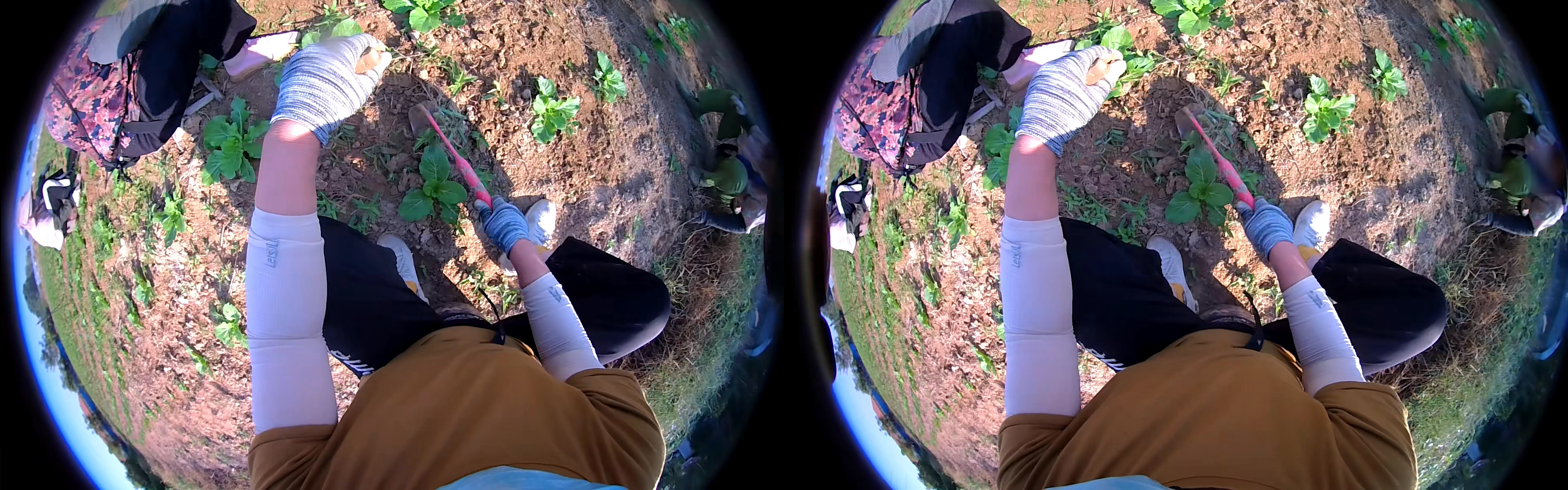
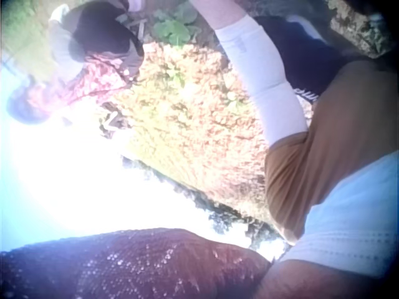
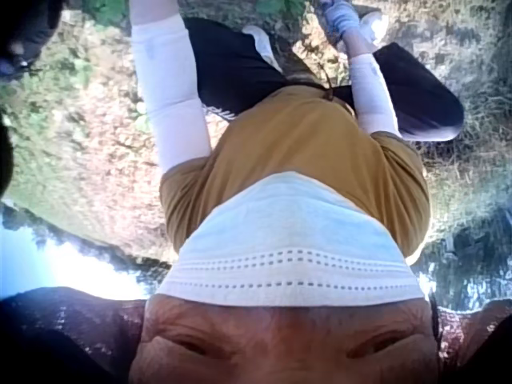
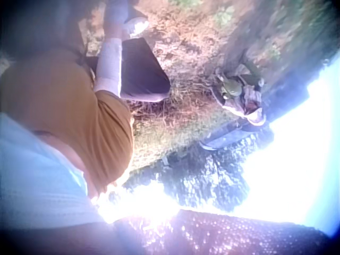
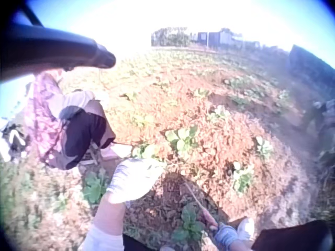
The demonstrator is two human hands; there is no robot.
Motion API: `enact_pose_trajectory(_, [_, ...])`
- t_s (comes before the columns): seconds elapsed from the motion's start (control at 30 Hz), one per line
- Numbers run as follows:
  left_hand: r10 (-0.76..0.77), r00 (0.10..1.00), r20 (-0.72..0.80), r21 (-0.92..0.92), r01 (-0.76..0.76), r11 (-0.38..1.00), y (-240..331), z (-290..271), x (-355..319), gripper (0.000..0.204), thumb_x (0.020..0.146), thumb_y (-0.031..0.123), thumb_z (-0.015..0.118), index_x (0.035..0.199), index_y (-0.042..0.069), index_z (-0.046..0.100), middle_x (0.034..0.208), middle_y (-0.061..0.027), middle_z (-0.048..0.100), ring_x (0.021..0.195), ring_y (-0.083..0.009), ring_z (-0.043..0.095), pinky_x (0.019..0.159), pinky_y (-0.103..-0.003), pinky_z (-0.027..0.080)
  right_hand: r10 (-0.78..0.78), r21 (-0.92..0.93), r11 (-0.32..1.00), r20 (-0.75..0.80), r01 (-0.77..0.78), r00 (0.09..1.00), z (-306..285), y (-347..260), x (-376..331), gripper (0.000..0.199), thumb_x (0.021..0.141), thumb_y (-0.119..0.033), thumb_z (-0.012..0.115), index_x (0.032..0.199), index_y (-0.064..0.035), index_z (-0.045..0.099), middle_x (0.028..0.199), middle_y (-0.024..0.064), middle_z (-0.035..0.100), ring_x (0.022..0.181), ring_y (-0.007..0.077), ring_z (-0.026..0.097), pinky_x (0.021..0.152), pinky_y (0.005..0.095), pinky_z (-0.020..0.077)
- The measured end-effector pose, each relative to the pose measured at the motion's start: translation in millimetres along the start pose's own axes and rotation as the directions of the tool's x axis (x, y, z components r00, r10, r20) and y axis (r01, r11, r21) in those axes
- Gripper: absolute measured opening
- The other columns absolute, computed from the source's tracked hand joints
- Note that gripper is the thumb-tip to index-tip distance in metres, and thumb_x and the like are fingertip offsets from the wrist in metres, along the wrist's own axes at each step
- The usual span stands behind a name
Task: The person uses a small hand hoe to loosen soil and remove weeds from around rows of young leafy green plants in an outdoor garden. The person moves along the rows, repeatedly striking the ground and clearing debris while other workers are visible in the background.
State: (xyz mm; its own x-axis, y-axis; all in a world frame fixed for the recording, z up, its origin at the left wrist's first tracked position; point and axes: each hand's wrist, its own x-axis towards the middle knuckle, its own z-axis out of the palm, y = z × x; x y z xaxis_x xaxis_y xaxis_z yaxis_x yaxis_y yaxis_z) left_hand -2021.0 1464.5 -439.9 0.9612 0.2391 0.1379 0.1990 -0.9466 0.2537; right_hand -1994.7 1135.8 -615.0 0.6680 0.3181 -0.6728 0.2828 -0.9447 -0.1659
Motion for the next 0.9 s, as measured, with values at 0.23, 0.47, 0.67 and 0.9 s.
enact_pose_trajectory(0.23, [0.072, 0.996, -0.056, 0.056, -0.069, 0.996, 18.4, -2.9, 6.6, 0.031, 0.084, 0.034, 0.057, 0.102, 0.008, 0.061, 0.088, -0.0142, 0.064, 0.078, -0.0306, 0.061, 0.070, -0.035, 0.049, -0.009, 0.265, 0.961, -0.233, 0.072, 0.973, 0.2, 1.3, 94.2, 0.056, 0.086, -0.053, 0.040, 0.108, -0.0029, 0.054, 0.100, 0.0248, 0.059, 0.096, 0.0399, 0.056, 0.084, 0.0451, 0.0438])
enact_pose_trajectory(0.47, [0.103, 0.990, -0.095, 0.028, -0.101, 0.995, 13.9, 4.0, 3.0, 0.031, 0.084, 0.036, 0.055, 0.099, 0.010, 0.061, 0.082, -0.0142, 0.064, 0.074, -0.0308, 0.061, 0.066, -0.037, 0.050, -0.089, 0.068, 0.993, -0.087, 0.095, 0.992, 0.7, 6.2, 26.0, 0.054, 0.087, -0.050, 0.040, 0.104, -0.0013, 0.054, 0.094, 0.0242, 0.061, 0.092, 0.0375, 0.059, 0.080, 0.0456, 0.0454])
enact_pose_trajectory(0.67, [0.196, 0.978, -0.078, 0.005, -0.196, 0.981, 35.1, 13.6, 24.2, 0.031, 0.086, 0.038, 0.053, 0.093, 0.009, 0.063, 0.083, -0.0140, 0.064, 0.077, -0.0302, 0.062, 0.068, -0.037, 0.050, -0.129, -0.083, 0.988, -0.008, 0.128, 0.992, -8.1, 11.9, 55.9, 0.050, 0.087, -0.049, 0.041, 0.104, -0.0043, 0.055, 0.094, 0.0224, 0.062, 0.091, 0.0362, 0.060, 0.079, 0.0443, 0.0461])
enact_pose_trajectory(0.9, [0.187, 0.982, -0.020, -0.042, -0.187, 0.981, 37.2, 23.9, 22.3, 0.029, 0.086, 0.036, 0.054, 0.094, 0.009, 0.064, 0.085, -0.0127, 0.064, 0.079, -0.0300, 0.062, 0.071, -0.037, 0.050, -0.032, -0.368, 0.928, 0.086, 0.062, 0.996, -54.6, 129.2, 0.3, 0.044, 0.085, -0.046, 0.047, 0.106, -0.0082, 0.055, 0.092, 0.0182, 0.063, 0.088, 0.0346, 0.061, 0.079, 0.0421, 0.0461])
